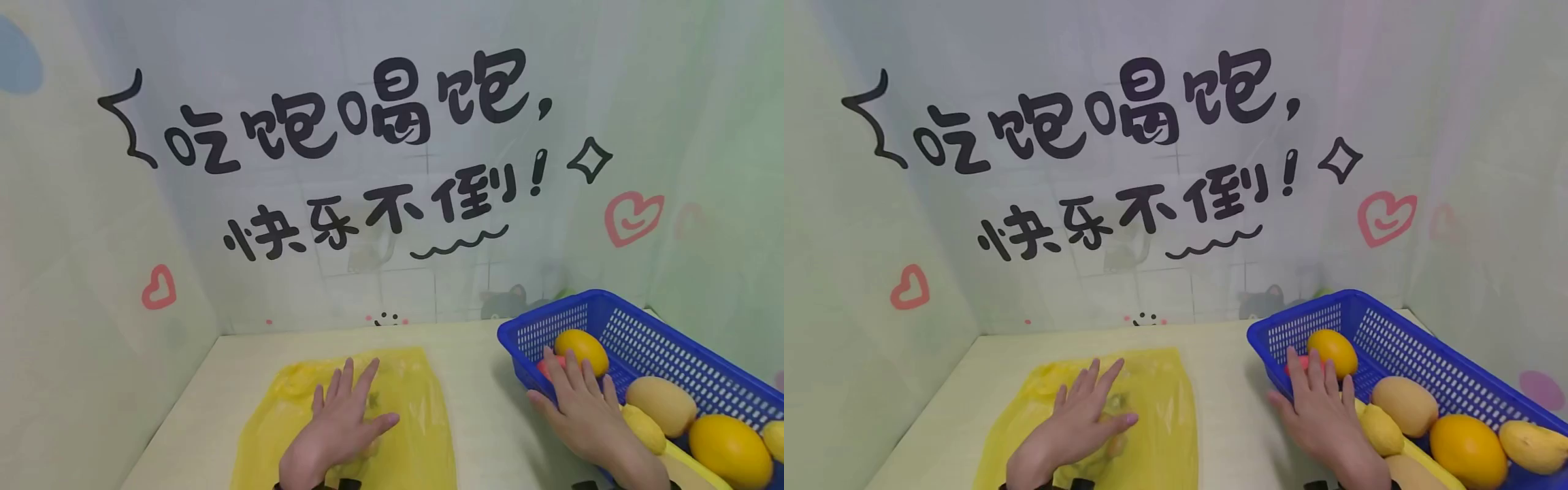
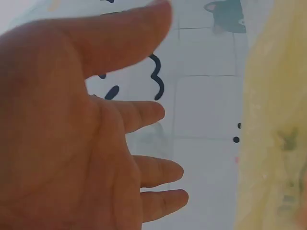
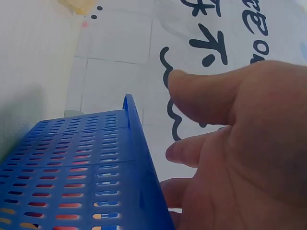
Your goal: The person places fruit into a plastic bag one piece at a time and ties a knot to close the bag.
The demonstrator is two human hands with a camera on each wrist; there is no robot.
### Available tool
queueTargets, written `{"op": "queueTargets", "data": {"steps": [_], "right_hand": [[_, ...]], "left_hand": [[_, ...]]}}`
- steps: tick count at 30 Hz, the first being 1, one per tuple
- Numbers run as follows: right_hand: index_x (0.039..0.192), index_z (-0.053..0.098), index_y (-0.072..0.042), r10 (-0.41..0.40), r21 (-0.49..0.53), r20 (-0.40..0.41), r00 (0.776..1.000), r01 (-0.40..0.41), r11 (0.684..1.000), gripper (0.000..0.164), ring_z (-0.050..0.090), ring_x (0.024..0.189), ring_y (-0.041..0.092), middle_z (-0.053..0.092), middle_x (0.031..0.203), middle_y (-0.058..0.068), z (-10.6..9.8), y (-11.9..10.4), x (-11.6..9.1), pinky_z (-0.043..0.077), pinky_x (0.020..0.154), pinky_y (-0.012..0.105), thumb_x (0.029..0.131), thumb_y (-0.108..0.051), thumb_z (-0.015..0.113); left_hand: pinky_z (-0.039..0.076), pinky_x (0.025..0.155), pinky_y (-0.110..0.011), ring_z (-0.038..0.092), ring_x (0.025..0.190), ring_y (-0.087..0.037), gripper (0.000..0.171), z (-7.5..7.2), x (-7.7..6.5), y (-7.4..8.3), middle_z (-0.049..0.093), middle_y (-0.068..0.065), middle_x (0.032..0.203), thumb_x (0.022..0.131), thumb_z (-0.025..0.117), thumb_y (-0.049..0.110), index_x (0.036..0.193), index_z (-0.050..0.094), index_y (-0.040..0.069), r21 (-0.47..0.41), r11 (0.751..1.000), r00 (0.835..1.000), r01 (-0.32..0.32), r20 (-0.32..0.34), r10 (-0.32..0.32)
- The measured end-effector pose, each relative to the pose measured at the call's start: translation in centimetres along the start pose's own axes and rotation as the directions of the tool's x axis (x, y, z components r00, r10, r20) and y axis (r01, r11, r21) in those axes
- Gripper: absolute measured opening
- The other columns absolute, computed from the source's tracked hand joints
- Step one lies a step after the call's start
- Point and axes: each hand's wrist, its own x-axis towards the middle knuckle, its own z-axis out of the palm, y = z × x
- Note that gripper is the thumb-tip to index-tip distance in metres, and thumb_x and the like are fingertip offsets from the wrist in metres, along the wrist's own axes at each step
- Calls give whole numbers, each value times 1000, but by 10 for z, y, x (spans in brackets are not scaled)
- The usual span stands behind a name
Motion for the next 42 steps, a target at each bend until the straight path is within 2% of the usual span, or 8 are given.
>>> {"op": "queueTargets", "data": {"steps": [7, 13, 18, 24, 29, 35, 38, 42], "right_hand": [[155, 19, -2, -6, -20, 26, 1000, 7, 1000, 72, 1, 140, 64, 4, 155, 41, 1, 2, 4, -8, 105, 78, 102, -42, 47], [156, 17, -3, 1, -47, 61, 998, 2, 999, 67, 2, 142, 62, 6, 156, 40, 5, 3, 5, -5, 106, 78, 102, -29, 48], [155, 19, -1, -29, -71, 54, 998, 33, 997, 64, 8, 140, 64, 12, 153, 43, 8, 5, 6, 3, 105, 79, 102, -22, 49], [153, 21, 2, -66, -85, 42, 997, 69, 994, 62, 17, 139, 62, 17, 152, 43, 8, 4, 6, 13, 104, 79, 101, -15, 49], [152, 25, 3, -69, -90, 23, 997, 71, 993, 58, 19, 138, 63, 20, 150, 44, 7, 2, 6, 16, 102, 80, 98, -4, 46], [152, 25, 2, -51, -72, 28, 998, 53, 996, 70, 20, 139, 61, 21, 151, 43, 9, -1, 7, 15, 102, 80, 87, 9, 48], [153, 25, 2, -39, -66, 33, 999, 41, 997, 74, 20, 141, 59, 20, 152, 42, 10, -2, 8, 14, 103, 79, 84, 11, 49], [153, 25, 2, -37, -63, 31, 999, 39, 997, 73, 21, 141, 57, 20, 152, 41, 11, -4, 8, 14, 104, 78, 85, 10, 50]], "left_hand": [[4, 108, -78, 10, 146, -57, 94, 10, 17, -24, 10, -31, 161, 79, 80, 45, 155, 30, 21, 24, 997, 984, 71, 164, -74], [14, 103, -82, 11, 146, -57, 97, 29, 31, -42, 13, -32, 160, 74, 83, 46, 153, 35, 20, 41, 993, 975, 112, 188, -118], [21, 102, -80, 11, 145, -58, 90, 36, 35, -43, 13, -32, 159, 77, 82, 42, 152, 38, 19, 52, 987, 977, 150, 144, -156], [19, 103, -81, 8, 146, -57, 85, 43, 35, -40, 11, -33, 160, 80, 79, 40, 151, 39, 18, 64, 977, 971, 206, 109, -212], [20, 102, -80, 12, 144, -59, 83, 51, 38, -36, 12, -36, 158, 82, 76, 44, 151, 39, 15, 97, 965, 968, 245, 25, -248], [29, 95, -80, 17, 139, -65, 80, 66, 43, -30, 16, -41, 154, 86, 71, 48, 149, 41, 11, 119, 932, 934, 341, -152, -322], [33, 89, -80, 17, 137, -68, 77, 72, 45, -27, 17, -43, 152, 88, 69, 47, 149, 41, 9, 124, 924, 918, 363, -219, -331], [31, 91, -82, 10, 138, -69, 73, 72, 47, -25, 10, -42, 154, 93, 63, 44, 151, 38, 8, 86, 930, 920, 357, -206, -334]]}}
